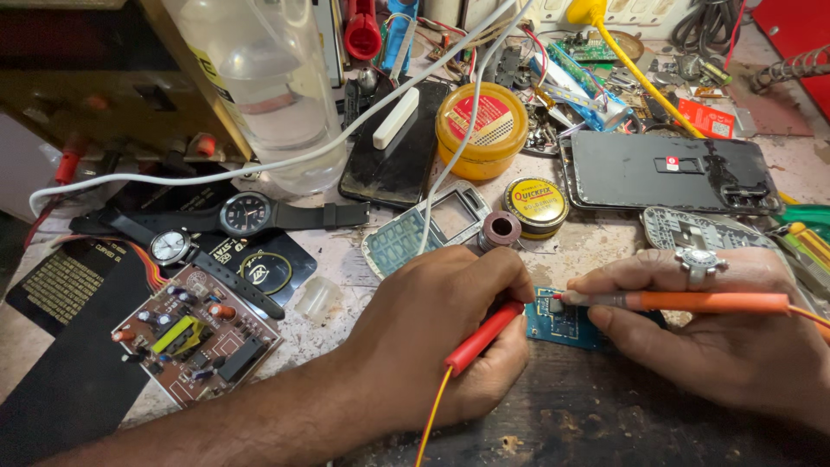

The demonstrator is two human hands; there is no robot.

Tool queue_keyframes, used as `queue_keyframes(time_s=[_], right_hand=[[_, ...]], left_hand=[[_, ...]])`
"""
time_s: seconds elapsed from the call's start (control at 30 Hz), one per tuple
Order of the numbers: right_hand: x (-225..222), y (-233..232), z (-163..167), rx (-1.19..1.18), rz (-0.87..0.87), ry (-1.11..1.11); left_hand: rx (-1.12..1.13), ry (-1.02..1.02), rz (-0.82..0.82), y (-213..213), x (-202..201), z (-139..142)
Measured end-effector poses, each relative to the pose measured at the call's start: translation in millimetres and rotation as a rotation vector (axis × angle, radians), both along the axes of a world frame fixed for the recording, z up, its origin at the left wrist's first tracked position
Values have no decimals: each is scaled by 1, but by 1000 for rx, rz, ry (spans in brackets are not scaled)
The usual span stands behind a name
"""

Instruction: The person uses a multimeter to test points on a small blue circuit board, then applies flux and solders a wire to the board using a soldering iron. The person retests the board with the multimeter after soldering.

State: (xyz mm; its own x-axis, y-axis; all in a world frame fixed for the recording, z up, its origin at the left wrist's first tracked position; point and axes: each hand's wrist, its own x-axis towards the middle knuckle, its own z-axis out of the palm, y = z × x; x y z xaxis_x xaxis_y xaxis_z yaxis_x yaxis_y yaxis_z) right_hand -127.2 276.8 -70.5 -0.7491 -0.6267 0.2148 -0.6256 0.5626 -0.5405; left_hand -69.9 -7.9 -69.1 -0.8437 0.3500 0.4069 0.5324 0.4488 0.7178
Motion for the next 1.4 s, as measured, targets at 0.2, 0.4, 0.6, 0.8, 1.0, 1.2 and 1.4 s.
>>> queue_keyframes(time_s=[0.2, 0.4, 0.6, 0.8, 1.0, 1.2, 1.4], right_hand=[[0, -1, 4, 19, 12, -15], [-1, -1, 4, 32, 17, 24], [-1, 0, 4, 50, 17, 7], [-1, -1, 5, 43, 30, 39], [-1, -1, 6, 37, 34, -23], [-2, -2, 5, 81, -3, 1], [-1, -5, 8, 66, 8, 27]], left_hand=[[-1, 8, 9, 0, 0, -1], [-2, 27, 8, 0, 0, -1], [-9, 35, 9, 0, 1, -1], [-7, 38, 8, 0, 1, -2], [-11, 36, 11, -1, 1, -2], [-9, 32, 15, -1, 1, -2], [-13, 48, 18, 0, 1, -2]])
